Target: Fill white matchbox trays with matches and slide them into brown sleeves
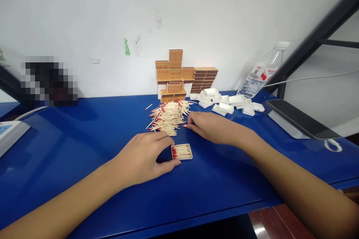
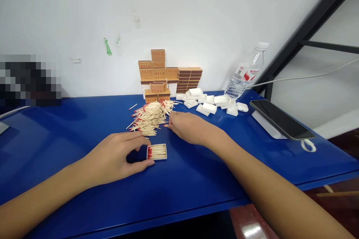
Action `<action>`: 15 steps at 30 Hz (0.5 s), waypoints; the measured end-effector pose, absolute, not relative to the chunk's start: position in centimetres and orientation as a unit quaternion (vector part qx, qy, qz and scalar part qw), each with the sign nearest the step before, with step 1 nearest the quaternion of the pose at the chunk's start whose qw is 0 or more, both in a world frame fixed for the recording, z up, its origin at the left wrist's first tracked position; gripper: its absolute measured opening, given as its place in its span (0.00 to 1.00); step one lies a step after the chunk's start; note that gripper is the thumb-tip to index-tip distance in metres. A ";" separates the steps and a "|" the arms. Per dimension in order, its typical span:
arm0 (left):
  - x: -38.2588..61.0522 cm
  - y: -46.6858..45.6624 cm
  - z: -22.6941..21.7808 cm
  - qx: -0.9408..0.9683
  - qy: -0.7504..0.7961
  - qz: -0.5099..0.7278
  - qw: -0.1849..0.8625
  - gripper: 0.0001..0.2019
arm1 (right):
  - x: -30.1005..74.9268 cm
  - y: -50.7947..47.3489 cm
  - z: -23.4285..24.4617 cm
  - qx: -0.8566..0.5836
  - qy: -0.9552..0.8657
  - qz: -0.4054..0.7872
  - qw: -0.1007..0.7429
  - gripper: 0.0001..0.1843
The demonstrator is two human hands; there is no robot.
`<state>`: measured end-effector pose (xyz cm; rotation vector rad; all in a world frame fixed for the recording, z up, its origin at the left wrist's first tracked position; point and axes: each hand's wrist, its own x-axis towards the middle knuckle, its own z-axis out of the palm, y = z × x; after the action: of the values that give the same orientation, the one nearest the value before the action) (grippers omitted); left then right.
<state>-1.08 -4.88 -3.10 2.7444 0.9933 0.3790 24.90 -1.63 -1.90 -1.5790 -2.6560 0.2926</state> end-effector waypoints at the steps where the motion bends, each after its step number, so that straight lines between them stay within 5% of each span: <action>1: -1.1 -4.9 -3.1 0.928 0.336 0.127 0.099 0.15 | 24.9 -1.6 -1.9 -0.507 -0.857 0.092 0.022 0.10; 15: -1.1 -5.0 -3.0 0.930 0.330 0.127 0.097 0.15 | 24.9 -1.7 -2.0 -0.503 -0.860 0.084 0.010 0.08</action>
<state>-1.11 -5.01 -3.03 2.7545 0.9773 0.3761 24.94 -1.71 -1.97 -1.5698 -2.6849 0.2627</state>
